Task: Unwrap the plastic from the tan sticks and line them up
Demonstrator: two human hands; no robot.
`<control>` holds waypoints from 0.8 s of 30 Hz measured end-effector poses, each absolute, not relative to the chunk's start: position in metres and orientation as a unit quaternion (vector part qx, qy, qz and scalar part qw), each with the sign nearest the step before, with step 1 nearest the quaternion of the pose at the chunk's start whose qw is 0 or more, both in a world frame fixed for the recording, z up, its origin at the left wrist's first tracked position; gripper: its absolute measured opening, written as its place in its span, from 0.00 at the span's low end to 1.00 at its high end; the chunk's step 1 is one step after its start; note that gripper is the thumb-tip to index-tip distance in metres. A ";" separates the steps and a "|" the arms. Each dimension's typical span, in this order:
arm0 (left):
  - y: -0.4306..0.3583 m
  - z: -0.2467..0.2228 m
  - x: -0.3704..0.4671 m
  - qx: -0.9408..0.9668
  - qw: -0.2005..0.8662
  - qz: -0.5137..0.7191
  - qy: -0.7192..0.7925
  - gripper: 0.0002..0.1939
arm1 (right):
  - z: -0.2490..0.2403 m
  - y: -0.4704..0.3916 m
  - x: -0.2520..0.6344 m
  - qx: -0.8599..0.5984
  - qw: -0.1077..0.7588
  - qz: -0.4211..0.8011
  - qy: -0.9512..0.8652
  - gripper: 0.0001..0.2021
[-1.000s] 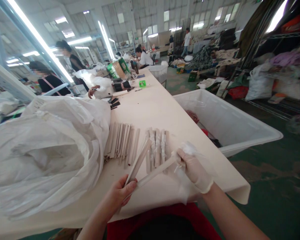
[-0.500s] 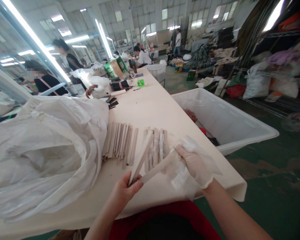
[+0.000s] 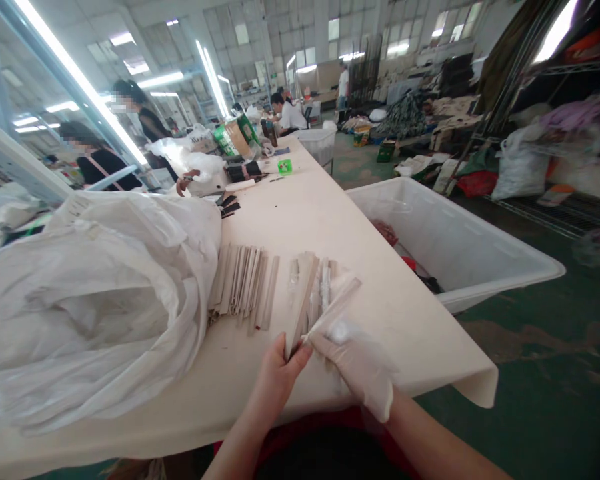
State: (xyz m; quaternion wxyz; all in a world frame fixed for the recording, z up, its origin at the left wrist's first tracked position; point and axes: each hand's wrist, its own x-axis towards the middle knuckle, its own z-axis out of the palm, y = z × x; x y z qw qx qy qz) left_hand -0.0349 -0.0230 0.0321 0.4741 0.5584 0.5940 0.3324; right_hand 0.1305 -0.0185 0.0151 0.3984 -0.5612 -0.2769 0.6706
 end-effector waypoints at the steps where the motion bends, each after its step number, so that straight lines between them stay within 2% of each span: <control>1: -0.022 0.032 -0.034 0.556 0.475 0.336 0.594 0.14 | 0.017 -0.020 0.131 -0.557 0.391 0.676 -0.283 0.22; 7: -0.024 0.038 -0.030 0.561 0.499 0.320 0.578 0.13 | 0.023 -0.006 0.137 -0.453 0.579 0.662 -0.142 0.18; 12: -0.020 0.032 -0.021 0.565 0.462 0.352 0.586 0.13 | 0.010 -0.013 0.119 -0.407 0.520 0.739 -0.132 0.17; 16: -0.023 0.027 -0.022 0.577 0.473 0.315 0.586 0.13 | 0.013 -0.005 0.134 -0.394 0.601 0.681 -0.139 0.16; 21: -0.012 0.031 0.005 0.574 0.419 0.331 0.621 0.11 | 0.014 0.002 0.129 -0.393 0.563 0.723 -0.082 0.12; 24: 0.012 0.031 0.020 0.580 0.362 0.322 0.655 0.12 | 0.012 0.005 0.136 -0.358 0.586 0.721 -0.088 0.14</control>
